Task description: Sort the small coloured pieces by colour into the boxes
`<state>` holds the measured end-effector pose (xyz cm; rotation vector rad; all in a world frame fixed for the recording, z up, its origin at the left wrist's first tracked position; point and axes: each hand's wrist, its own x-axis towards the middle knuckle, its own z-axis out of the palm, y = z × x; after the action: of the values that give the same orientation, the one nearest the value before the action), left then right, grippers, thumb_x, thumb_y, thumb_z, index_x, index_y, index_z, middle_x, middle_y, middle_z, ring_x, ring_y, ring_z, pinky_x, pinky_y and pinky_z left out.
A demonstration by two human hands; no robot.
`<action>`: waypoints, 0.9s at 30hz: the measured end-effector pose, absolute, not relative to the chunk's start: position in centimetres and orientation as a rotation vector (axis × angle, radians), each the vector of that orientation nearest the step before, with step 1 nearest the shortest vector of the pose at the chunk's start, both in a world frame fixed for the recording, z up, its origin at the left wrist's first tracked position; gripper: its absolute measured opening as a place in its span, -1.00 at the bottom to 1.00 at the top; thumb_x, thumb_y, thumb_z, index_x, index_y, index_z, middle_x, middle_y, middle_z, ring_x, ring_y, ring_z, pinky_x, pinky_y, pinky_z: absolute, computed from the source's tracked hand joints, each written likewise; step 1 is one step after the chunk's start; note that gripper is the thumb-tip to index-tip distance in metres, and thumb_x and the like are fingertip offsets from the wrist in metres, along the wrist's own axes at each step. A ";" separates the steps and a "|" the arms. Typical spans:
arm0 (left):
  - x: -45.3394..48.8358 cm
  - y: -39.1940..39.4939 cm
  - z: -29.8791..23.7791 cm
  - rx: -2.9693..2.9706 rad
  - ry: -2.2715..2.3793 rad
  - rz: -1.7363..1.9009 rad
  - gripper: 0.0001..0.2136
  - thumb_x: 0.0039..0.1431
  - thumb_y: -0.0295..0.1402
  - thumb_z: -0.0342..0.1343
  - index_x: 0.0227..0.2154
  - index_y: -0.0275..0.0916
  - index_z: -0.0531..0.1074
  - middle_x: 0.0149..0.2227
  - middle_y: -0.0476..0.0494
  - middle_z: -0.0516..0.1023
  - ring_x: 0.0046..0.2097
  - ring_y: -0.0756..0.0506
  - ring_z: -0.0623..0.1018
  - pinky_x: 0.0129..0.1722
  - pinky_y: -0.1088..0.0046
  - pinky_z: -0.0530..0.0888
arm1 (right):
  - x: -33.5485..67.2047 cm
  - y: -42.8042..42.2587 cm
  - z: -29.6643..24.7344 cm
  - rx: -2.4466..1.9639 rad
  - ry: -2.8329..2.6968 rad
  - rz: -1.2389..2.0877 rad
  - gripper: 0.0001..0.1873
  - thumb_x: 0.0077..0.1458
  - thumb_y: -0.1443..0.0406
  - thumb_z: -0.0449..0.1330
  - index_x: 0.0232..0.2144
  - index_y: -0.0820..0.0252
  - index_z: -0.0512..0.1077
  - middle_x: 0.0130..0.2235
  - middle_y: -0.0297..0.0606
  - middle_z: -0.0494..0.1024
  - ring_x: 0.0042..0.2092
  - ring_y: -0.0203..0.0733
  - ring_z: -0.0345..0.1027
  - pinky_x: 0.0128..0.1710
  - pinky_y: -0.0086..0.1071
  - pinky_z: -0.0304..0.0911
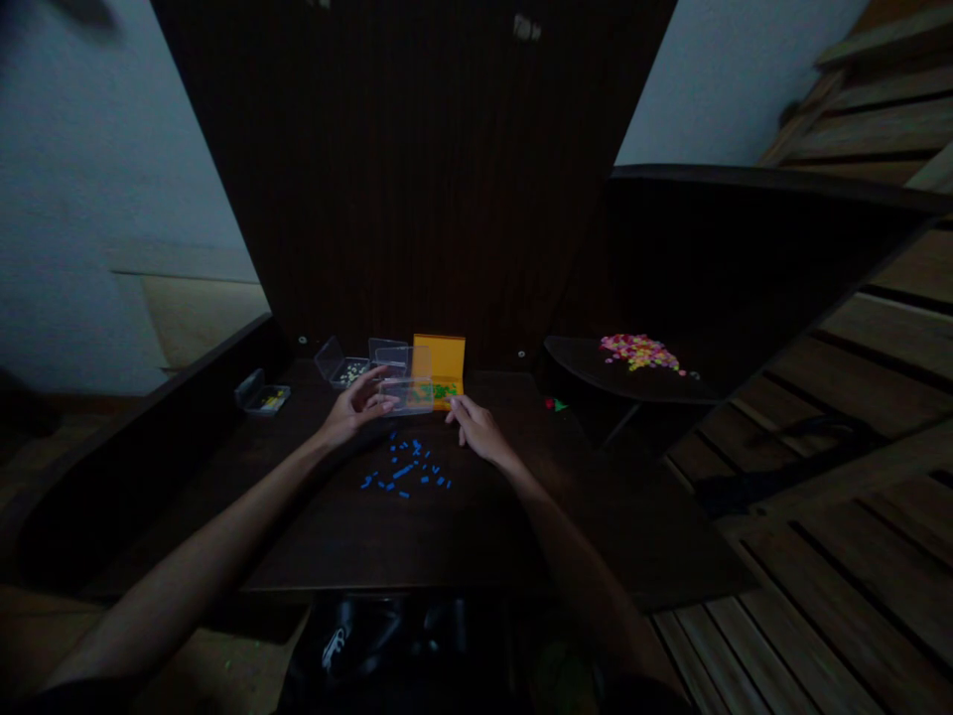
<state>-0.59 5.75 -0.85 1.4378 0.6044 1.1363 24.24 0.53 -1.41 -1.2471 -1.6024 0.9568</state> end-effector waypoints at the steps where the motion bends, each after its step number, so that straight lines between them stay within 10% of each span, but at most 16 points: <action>1: -0.8 6.1 -1.0 1.419 0.632 1.175 -0.25 -0.13 -0.30 0.37 0.16 -0.20 0.20 0.13 -0.31 0.38 -0.11 -0.09 0.56 -0.02 0.26 0.48 | 24.8 0.5 -1.3 -1.260 -1.720 0.944 -0.48 0.17 -0.06 0.00 -0.12 0.24 0.41 -0.34 -0.33 0.45 -0.60 -0.48 0.17 -0.60 -0.53 0.11; 12: -1.5 7.7 -2.3 1.364 0.734 1.322 -0.21 -0.17 -0.30 0.39 0.16 -0.22 0.19 0.09 -0.31 0.41 -0.07 -0.10 0.54 0.00 0.26 0.47 | 26.3 0.2 -1.5 -1.190 -2.387 1.081 0.02 -0.40 0.11 0.50 0.17 0.06 0.27 -0.26 -0.40 0.33 -0.40 -0.40 0.15 -0.44 -0.52 0.14; 27: -1.5 7.5 -2.2 1.367 0.713 1.293 -0.24 -0.16 -0.34 0.37 0.15 -0.21 0.20 0.11 -0.30 0.38 -0.14 -0.04 0.55 -0.02 0.30 0.47 | 24.0 -0.7 -1.3 -1.198 -2.465 0.699 -0.07 -0.16 0.03 0.40 0.24 0.03 0.19 0.03 -0.17 0.31 -0.06 -0.13 0.30 -0.03 -0.25 0.27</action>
<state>-1.49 7.52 -2.15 1.3672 0.7132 1.2928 23.96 -0.68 -1.32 -1.1976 -2.4648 0.6991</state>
